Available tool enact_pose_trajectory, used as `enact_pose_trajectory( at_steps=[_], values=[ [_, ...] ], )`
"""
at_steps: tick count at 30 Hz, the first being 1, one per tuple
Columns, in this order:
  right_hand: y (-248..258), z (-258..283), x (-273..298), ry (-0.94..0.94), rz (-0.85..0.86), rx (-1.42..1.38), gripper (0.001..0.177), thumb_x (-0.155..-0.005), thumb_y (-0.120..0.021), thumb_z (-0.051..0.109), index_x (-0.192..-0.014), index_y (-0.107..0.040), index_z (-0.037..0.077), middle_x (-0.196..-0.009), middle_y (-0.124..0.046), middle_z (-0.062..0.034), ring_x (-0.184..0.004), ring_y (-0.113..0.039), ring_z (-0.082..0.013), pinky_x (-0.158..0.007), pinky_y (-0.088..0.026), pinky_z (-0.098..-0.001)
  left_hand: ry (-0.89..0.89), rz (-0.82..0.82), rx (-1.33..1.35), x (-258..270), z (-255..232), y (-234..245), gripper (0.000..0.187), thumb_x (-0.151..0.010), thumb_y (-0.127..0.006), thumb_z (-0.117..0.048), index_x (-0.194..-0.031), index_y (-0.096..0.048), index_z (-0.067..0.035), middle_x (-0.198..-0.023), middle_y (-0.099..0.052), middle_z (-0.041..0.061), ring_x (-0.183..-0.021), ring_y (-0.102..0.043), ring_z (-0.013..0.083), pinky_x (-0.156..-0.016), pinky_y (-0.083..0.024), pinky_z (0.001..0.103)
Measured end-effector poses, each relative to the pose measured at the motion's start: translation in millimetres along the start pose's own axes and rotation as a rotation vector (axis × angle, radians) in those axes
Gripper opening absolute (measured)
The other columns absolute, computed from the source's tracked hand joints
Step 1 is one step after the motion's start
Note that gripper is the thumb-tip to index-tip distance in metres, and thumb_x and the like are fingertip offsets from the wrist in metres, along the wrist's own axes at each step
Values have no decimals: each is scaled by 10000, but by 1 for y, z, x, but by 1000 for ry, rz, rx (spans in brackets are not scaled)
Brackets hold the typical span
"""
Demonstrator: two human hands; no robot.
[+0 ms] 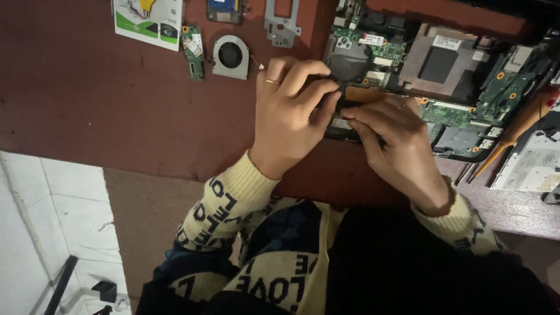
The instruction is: Connecting internal motherboard components and ribbon cables during a laptop repair
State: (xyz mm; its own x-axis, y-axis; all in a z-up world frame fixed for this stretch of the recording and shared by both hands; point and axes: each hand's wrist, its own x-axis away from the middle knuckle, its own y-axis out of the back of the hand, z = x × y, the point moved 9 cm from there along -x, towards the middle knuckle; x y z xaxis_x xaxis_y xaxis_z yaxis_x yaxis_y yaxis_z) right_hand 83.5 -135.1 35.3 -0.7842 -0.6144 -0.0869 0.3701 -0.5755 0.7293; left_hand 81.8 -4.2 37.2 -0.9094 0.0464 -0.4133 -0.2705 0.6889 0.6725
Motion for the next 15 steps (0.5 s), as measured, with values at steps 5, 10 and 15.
enact_pose_trajectory(
  at_steps=[5,10,15],
  values=[
    [-3,1,4,11,-34,21,120,-934,-702,-71,-1031,-715,-2,-984,-686,-131,-939,-625,-294,-890,-435,-406,5,13,-4,0,0,1,54,-932,-685,-113,-879,-675,-107,-1056,-596,-11,-967,-492,265,-702,-379,404],
    [-9,-3,9,48,-39,-1,415,-833,-869,153,-1126,-678,-71,-1144,-465,-175,-1012,-522,-296,-830,-516,-357,-9,12,-63,0,0,-1,74,-934,-663,-105,-862,-681,-105,-1047,-596,-28,-950,-488,259,-671,-356,394],
    [-17,2,15,103,-55,176,449,-913,-807,278,-1215,-638,-9,-1320,-511,-174,-1239,-503,-346,-1043,-365,-450,-39,26,-15,5,-3,2,159,-982,-625,-180,-982,-693,-36,-1081,-607,47,-964,-522,264,-689,-399,402]
  ],
)
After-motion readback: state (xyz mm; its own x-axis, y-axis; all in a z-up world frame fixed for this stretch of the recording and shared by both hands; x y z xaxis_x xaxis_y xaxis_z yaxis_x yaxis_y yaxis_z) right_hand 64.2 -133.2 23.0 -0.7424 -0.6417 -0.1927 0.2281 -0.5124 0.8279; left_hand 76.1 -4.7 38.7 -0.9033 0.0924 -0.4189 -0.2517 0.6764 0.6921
